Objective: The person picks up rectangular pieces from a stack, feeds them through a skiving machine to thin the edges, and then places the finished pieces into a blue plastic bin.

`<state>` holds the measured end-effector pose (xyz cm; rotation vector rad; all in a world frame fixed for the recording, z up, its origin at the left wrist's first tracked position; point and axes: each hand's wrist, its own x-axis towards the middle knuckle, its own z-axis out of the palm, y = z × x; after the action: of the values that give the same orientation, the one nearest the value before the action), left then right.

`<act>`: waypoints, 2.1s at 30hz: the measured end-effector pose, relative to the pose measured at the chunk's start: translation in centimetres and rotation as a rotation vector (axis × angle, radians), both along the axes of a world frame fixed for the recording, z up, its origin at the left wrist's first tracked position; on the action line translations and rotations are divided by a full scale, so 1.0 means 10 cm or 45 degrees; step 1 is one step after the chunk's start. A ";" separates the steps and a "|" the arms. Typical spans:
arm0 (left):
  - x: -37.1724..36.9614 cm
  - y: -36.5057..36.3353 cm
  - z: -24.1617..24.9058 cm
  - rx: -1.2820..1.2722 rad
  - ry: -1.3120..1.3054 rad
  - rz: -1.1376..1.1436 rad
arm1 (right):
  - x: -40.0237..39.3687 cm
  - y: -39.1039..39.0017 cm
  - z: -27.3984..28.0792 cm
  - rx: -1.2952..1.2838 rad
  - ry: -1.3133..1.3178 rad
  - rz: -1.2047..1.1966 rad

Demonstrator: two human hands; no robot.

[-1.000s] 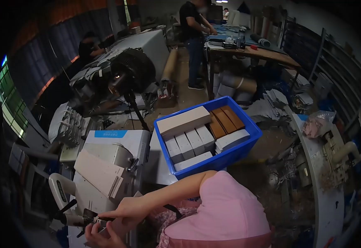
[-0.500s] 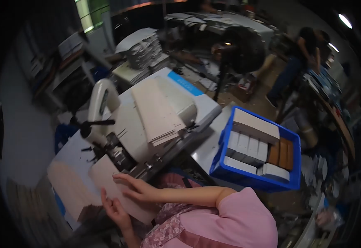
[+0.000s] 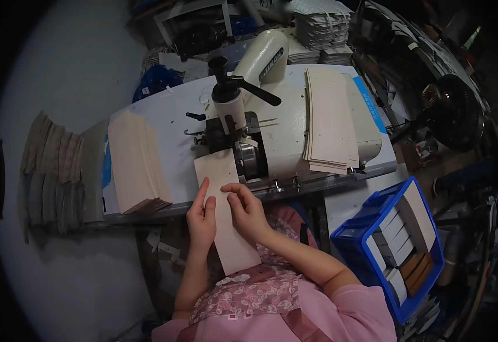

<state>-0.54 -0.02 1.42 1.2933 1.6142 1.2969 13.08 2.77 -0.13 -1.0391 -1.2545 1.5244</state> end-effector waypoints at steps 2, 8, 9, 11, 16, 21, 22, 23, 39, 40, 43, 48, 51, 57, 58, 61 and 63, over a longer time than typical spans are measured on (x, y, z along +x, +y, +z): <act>0.03 0.05 -0.01 0.005 -0.033 -0.011 | 0.00 0.02 -0.05 0.013 0.004 -0.056; 0.39 0.30 -0.10 -0.039 -0.125 -0.219 | 0.33 0.02 -0.07 0.166 0.003 -0.343; 0.51 0.36 -0.08 -0.019 -0.202 -0.292 | 0.47 0.01 -0.03 0.180 -0.028 -0.388; 0.56 0.36 0.08 -0.012 -0.053 -0.401 | 0.76 0.03 0.16 0.215 -0.131 -0.396; -0.16 0.57 0.60 0.559 0.513 0.016 | 1.51 0.64 0.62 0.408 -0.304 -0.592; -2.07 0.79 0.37 0.008 1.403 0.770 | 2.10 1.90 0.72 0.695 -0.624 -0.580; -2.30 0.77 0.28 -0.139 1.484 0.834 | 2.12 2.06 0.73 0.721 -0.725 -0.611; -2.45 0.75 0.25 -0.190 1.423 0.815 | 2.15 2.24 0.67 0.718 -0.891 -0.626; -0.69 -0.04 0.65 0.527 -0.332 0.026 | 0.27 0.40 0.75 1.031 -0.477 0.055; -0.47 -0.13 0.56 0.444 -0.381 -0.030 | 0.14 0.30 0.56 0.696 -0.075 0.213; -0.21 -0.33 0.19 0.242 -0.235 -0.144 | -0.04 0.05 0.32 0.265 0.173 0.232; -0.02 -0.24 -0.18 0.194 -0.155 0.063 | -0.07 -0.08 -0.01 0.140 0.106 0.049; -0.01 -0.26 -0.10 0.067 -0.075 0.073 | -0.06 -0.12 -0.06 0.125 0.108 0.010; 0.03 -0.30 -0.10 0.062 -0.057 0.062 | -0.01 -0.15 -0.04 0.071 0.116 0.023; 0.03 -0.30 -0.09 0.054 -0.056 0.064 | -0.01 -0.16 -0.03 0.089 0.106 0.011; 0.05 -0.31 -0.06 0.046 -0.056 0.064 | 0.00 -0.17 -0.02 0.137 0.074 -0.016; 0.05 -0.32 -0.05 0.052 -0.056 0.057 | 0.01 -0.19 -0.02 0.153 0.055 -0.019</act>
<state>0.01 -3.19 0.94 1.2505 1.6023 1.3825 13.19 0.89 -0.31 -0.9309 -1.2891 1.4347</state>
